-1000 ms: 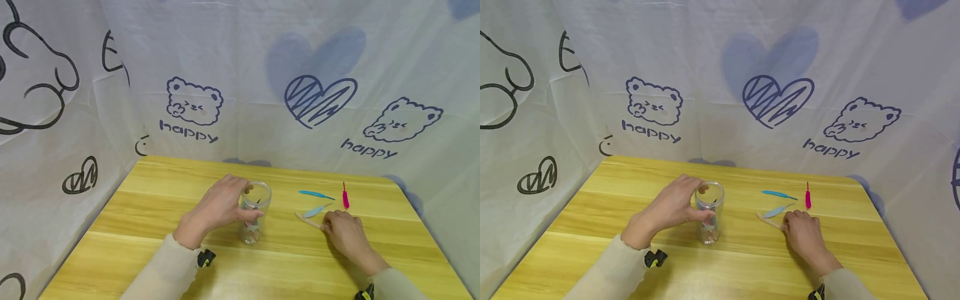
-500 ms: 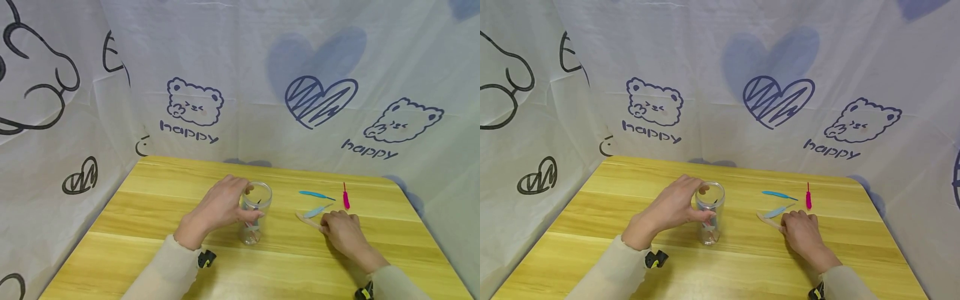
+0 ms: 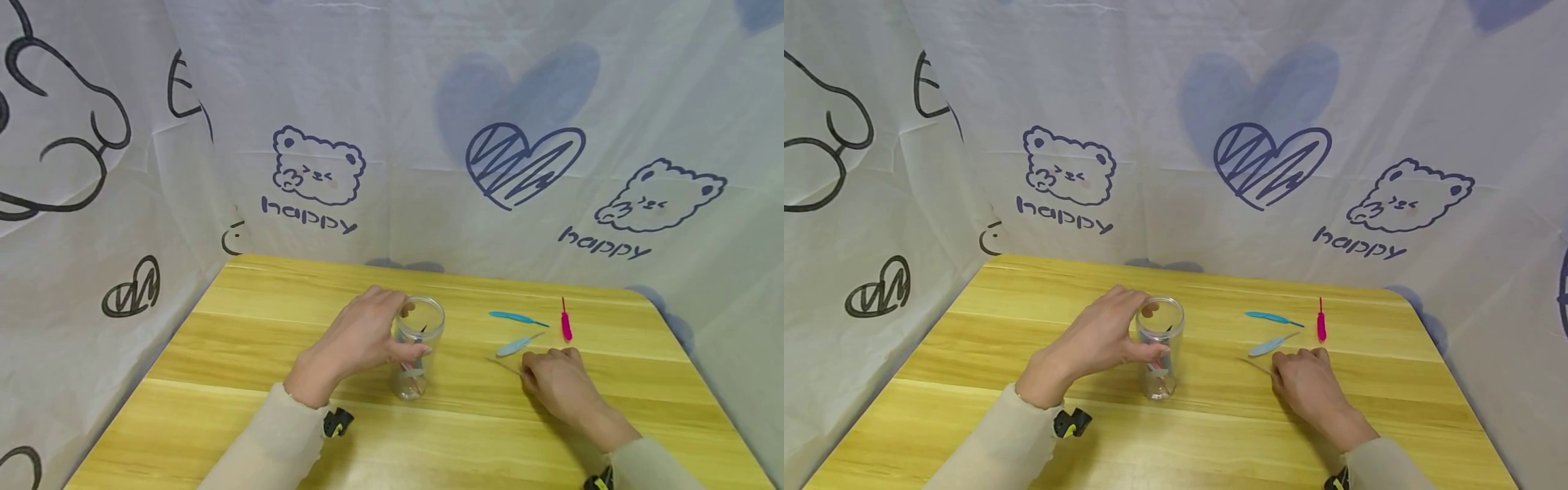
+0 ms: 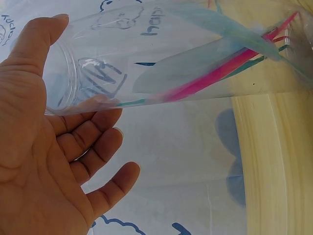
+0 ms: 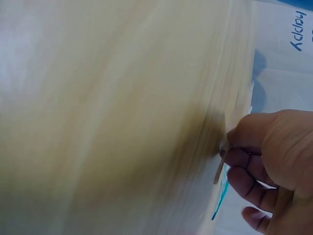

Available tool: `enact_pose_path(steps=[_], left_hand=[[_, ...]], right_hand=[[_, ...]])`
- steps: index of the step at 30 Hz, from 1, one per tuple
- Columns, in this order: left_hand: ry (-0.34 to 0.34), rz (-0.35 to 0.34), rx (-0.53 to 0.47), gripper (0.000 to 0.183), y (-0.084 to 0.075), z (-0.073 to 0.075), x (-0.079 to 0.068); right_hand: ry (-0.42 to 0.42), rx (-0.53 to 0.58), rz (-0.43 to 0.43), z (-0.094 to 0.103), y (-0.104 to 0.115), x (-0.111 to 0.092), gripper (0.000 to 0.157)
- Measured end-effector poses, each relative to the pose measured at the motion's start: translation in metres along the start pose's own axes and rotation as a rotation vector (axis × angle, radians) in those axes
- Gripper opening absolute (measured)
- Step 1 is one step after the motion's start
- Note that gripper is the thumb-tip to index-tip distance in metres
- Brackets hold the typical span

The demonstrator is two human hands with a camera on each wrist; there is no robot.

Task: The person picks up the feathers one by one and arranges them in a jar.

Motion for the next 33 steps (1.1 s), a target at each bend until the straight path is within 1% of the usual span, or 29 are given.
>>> enact_pose_path(steps=[2, 6, 9, 11, 15, 19, 24, 33], left_hand=[[0.001, 0.002, 0.001, 0.062, 0.0, 0.0, 0.0], [0.003, 0.001, 0.001, 0.062, -0.001, 0.0, 0.0], [0.004, -0.002, -0.002, 0.062, -0.001, 0.0, 0.0], [0.004, -0.003, -0.003, 0.062, -0.001, 0.0, -0.001], [0.005, -0.003, 0.0, 0.062, -0.001, 0.0, 0.0], [0.005, -0.003, 0.004, 0.063, 0.0, -0.001, 0.0], [0.006, -0.001, 0.004, 0.064, 0.0, -0.001, 0.0], [0.012, -0.007, -0.003, 0.065, -0.001, 0.0, 0.001]], right_hand=[[0.009, 0.016, -0.007, 0.0, 0.001, 0.0, 0.032], [0.045, 0.028, -0.03, -0.001, 0.002, 0.0, 0.026], [0.041, 0.003, -0.023, 0.001, 0.004, 0.0, 0.025], [0.01, -0.026, -0.001, 0.004, 0.006, -0.001, 0.027], [-0.099, -0.075, 0.052, 0.013, 0.009, -0.001, 0.032], [-0.182, -0.121, 0.102, 0.019, 0.012, -0.002, 0.031], [-0.218, -0.172, 0.13, 0.021, 0.013, -0.002, 0.025], [-0.295, -0.168, 0.177, 0.026, 0.014, -0.002, 0.021]])
Point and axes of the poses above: each hand's wrist, its own x-axis towards the middle knuckle, its own z-axis out of the back of the hand, y = z × x, the point moved 8 cm from there along x, towards the middle knuckle, and after that the axes turned 1 degree about y, right-handed, at the moved point
